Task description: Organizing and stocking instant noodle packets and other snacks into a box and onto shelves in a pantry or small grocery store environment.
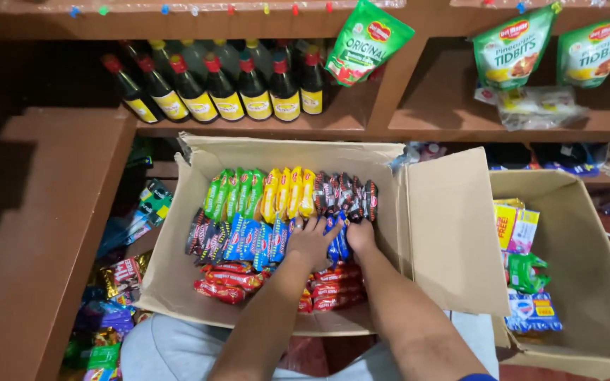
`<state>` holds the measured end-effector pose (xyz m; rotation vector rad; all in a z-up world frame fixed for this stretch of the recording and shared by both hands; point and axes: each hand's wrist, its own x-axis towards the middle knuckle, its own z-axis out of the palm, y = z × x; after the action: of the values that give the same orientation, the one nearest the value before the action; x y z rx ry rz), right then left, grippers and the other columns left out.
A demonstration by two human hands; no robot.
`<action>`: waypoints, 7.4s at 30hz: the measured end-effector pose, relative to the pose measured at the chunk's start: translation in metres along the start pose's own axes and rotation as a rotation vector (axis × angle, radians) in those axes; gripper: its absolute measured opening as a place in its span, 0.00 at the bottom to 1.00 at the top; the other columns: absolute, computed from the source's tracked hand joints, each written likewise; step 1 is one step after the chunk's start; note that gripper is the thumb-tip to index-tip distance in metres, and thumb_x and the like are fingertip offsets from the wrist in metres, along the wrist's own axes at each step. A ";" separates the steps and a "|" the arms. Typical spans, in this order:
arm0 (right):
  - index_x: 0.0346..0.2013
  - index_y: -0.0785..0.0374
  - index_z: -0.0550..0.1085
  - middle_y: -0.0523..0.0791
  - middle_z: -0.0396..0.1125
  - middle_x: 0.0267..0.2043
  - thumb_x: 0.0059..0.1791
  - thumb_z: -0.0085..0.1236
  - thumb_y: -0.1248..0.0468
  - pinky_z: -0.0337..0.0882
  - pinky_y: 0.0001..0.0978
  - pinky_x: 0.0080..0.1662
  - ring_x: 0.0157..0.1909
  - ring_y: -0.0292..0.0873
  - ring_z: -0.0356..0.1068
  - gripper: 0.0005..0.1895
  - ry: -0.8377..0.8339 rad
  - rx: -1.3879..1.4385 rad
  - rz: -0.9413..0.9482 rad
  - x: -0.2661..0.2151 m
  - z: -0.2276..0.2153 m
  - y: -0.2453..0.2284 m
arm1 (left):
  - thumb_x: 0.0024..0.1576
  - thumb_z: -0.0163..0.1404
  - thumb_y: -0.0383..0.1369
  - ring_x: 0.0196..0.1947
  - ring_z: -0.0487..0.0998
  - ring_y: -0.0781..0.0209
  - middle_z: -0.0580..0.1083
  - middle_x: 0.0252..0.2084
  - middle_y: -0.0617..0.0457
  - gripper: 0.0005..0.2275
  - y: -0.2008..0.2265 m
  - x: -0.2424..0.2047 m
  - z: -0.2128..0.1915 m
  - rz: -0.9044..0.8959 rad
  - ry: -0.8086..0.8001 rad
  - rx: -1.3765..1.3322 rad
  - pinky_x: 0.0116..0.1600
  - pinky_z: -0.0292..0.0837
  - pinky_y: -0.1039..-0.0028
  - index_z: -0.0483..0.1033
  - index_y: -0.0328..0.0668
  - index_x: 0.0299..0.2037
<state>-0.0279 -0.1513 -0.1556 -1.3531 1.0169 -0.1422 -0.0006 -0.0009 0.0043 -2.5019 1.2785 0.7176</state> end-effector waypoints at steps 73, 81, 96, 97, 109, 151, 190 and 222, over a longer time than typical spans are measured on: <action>0.42 0.72 0.85 0.57 0.81 0.46 0.47 0.53 0.35 0.76 0.42 0.55 0.51 0.54 0.82 0.39 -0.510 -1.414 -0.047 -0.054 0.001 -0.126 | 0.53 0.59 0.36 0.45 0.79 0.41 0.79 0.43 0.42 0.12 -0.060 -0.083 0.010 -0.106 0.558 -0.815 0.49 0.75 0.57 0.76 0.38 0.42; 0.72 0.76 0.49 0.62 0.52 0.73 0.49 0.57 0.33 0.60 0.46 0.68 0.73 0.59 0.57 0.57 -0.381 -1.272 0.110 -0.006 -0.011 -0.092 | 0.52 0.60 0.37 0.45 0.79 0.40 0.79 0.42 0.41 0.12 -0.058 -0.080 0.004 -0.055 0.540 -0.793 0.49 0.74 0.56 0.78 0.39 0.41; 0.54 0.63 0.81 0.53 0.77 0.49 0.47 0.59 0.43 0.82 0.52 0.45 0.46 0.55 0.80 0.31 -0.508 -0.983 0.006 -0.047 0.005 -0.103 | 0.52 0.59 0.37 0.45 0.79 0.41 0.78 0.41 0.41 0.12 -0.055 -0.081 -0.010 -0.046 0.483 -0.805 0.49 0.74 0.56 0.78 0.38 0.41; 0.54 0.63 0.81 0.53 0.77 0.49 0.47 0.59 0.43 0.82 0.52 0.45 0.46 0.55 0.80 0.31 -0.508 -0.982 0.004 -0.046 0.002 -0.107 | 0.52 0.59 0.37 0.45 0.79 0.41 0.78 0.41 0.41 0.12 -0.056 -0.081 -0.010 -0.047 0.483 -0.804 0.49 0.74 0.56 0.78 0.38 0.41; 0.41 0.67 0.77 0.48 0.73 0.38 0.44 0.69 0.58 0.82 0.49 0.41 0.40 0.47 0.75 0.18 -0.618 -0.715 -0.007 -0.042 -0.001 -0.080 | 0.54 0.57 0.39 0.46 0.78 0.39 0.78 0.42 0.40 0.12 -0.055 -0.077 -0.003 -0.051 0.376 -0.761 0.50 0.73 0.54 0.78 0.38 0.39; 0.49 0.71 0.75 0.53 0.74 0.38 0.50 0.58 0.66 0.79 0.43 0.38 0.34 0.47 0.75 0.15 -0.711 -0.480 0.240 -0.008 -0.004 -0.043 | 0.53 0.60 0.41 0.77 0.52 0.48 0.60 0.74 0.49 0.36 -0.010 -0.012 -0.036 0.047 -0.191 0.269 0.75 0.37 0.36 0.60 0.44 0.72; 0.60 0.71 0.71 0.62 0.65 0.63 0.44 0.57 0.35 0.67 0.43 0.64 0.65 0.60 0.67 0.45 -0.418 -1.261 -0.100 -0.029 -0.021 -0.078 | 0.51 0.63 0.34 0.75 0.52 0.50 0.58 0.73 0.54 0.39 -0.021 -0.001 -0.020 0.035 -0.076 0.037 0.74 0.45 0.42 0.56 0.63 0.73; 0.61 0.67 0.69 0.55 0.71 0.59 0.56 0.48 0.47 0.76 0.54 0.54 0.54 0.54 0.74 0.29 -0.482 -0.368 0.365 -0.037 -0.026 -0.062 | 0.52 0.61 0.33 0.74 0.55 0.52 0.59 0.73 0.55 0.36 -0.022 -0.009 -0.026 0.026 -0.081 0.018 0.72 0.51 0.44 0.58 0.67 0.72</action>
<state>-0.0392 -0.1646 -0.0812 -1.4077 0.8798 0.6441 0.0212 0.0073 0.0306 -2.4202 1.2863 0.8006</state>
